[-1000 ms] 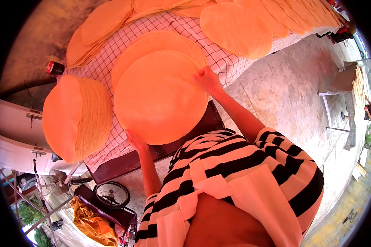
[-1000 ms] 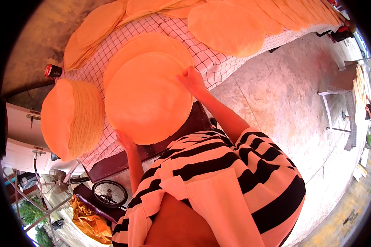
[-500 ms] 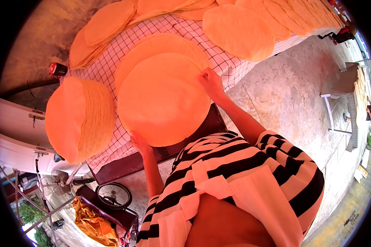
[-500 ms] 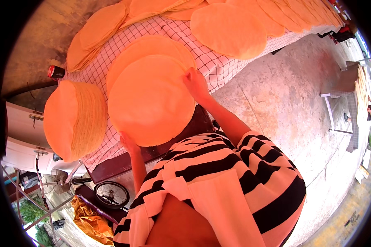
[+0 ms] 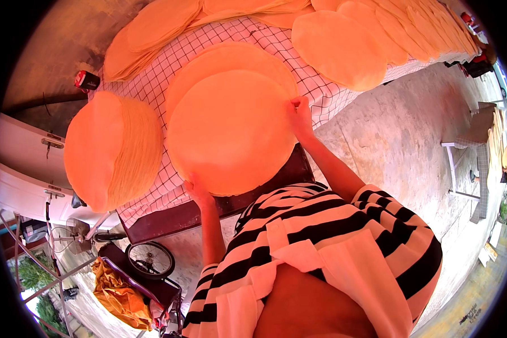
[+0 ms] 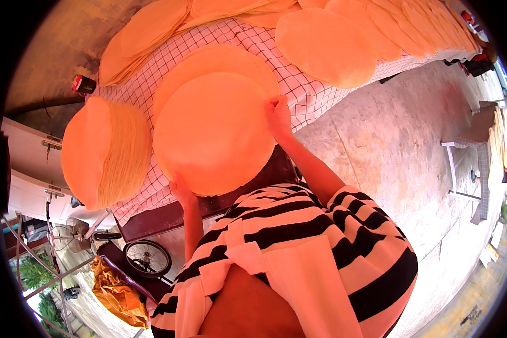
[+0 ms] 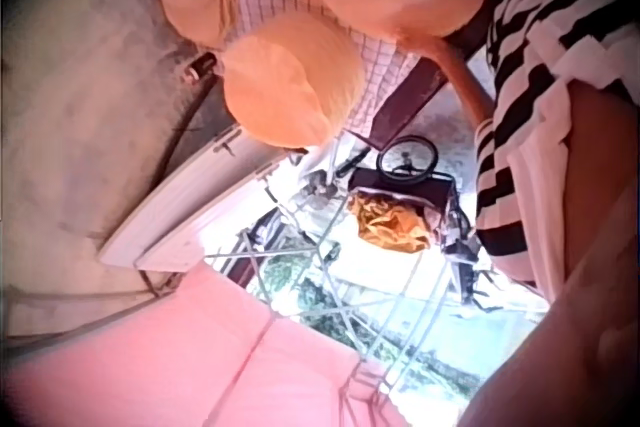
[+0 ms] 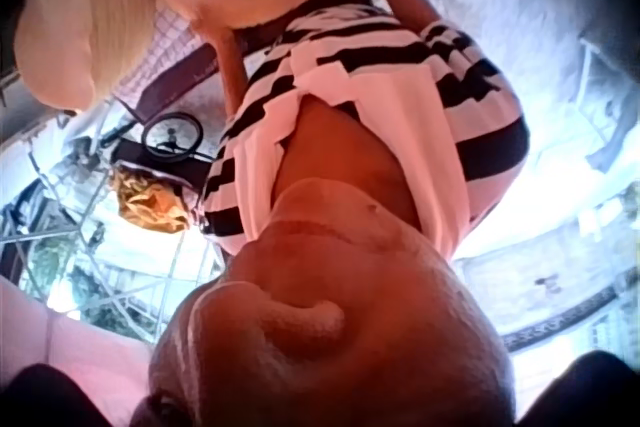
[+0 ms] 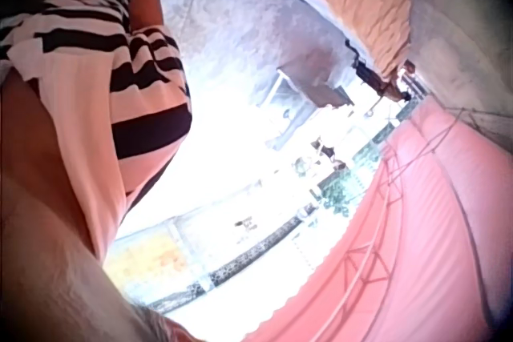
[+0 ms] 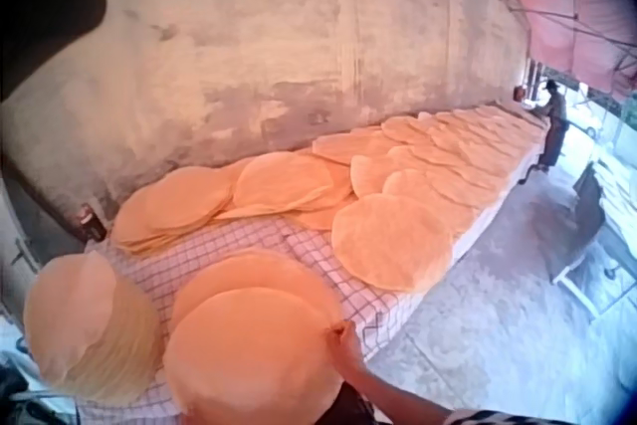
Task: The person peels thin, round dough skins one by one from a stack and places them onto a separate stack on a table covered with a checkered cloth.
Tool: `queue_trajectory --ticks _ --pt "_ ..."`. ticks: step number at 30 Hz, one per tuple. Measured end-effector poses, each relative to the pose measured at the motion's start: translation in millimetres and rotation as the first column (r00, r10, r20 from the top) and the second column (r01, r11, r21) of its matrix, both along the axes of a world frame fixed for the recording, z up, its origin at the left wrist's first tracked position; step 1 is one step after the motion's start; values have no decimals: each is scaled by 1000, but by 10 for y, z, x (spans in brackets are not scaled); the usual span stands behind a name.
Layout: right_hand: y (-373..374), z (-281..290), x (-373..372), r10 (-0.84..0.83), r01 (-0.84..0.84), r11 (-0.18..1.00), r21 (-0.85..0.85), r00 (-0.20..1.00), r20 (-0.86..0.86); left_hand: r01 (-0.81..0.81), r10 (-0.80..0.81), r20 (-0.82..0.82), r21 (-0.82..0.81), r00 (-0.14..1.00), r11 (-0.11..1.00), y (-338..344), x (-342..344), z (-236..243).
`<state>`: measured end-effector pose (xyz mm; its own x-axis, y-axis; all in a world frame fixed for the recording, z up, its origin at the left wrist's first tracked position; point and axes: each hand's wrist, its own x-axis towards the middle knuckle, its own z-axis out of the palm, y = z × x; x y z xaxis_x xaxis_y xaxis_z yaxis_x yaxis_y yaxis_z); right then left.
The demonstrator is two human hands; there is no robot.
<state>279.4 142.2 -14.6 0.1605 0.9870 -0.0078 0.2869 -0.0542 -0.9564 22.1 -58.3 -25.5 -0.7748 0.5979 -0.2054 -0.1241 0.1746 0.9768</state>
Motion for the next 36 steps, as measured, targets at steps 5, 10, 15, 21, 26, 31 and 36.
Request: queue_trajectory --ticks 5,10,15,21,26,31,36 --pt "-177 12 18 53 -52 974 -222 999 -3 -2 -2 69 56 998 998 31 -17 37" --pt "-282 -112 82 145 -181 946 -270 979 -146 155 -167 -144 -93 975 984 112 -63 703" --pt "-521 349 68 70 -107 992 -63 904 -423 414 -375 -270 102 887 905 358 -36 1377" --pt "-55 851 314 134 -73 986 150 880 -457 402 -392 -119 433 912 807 737 55 1290" --pt "223 215 573 -28 -24 983 -180 959 -281 170 -281 303 345 910 923 820 70 635" --pt "83 -126 598 -59 -58 936 -348 947 -317 158 -131 251 -91 959 983 639 122 409" --pt "82 -337 556 -52 -23 976 -216 940 -338 123 -160 -494 -106 855 987 726 103 512"
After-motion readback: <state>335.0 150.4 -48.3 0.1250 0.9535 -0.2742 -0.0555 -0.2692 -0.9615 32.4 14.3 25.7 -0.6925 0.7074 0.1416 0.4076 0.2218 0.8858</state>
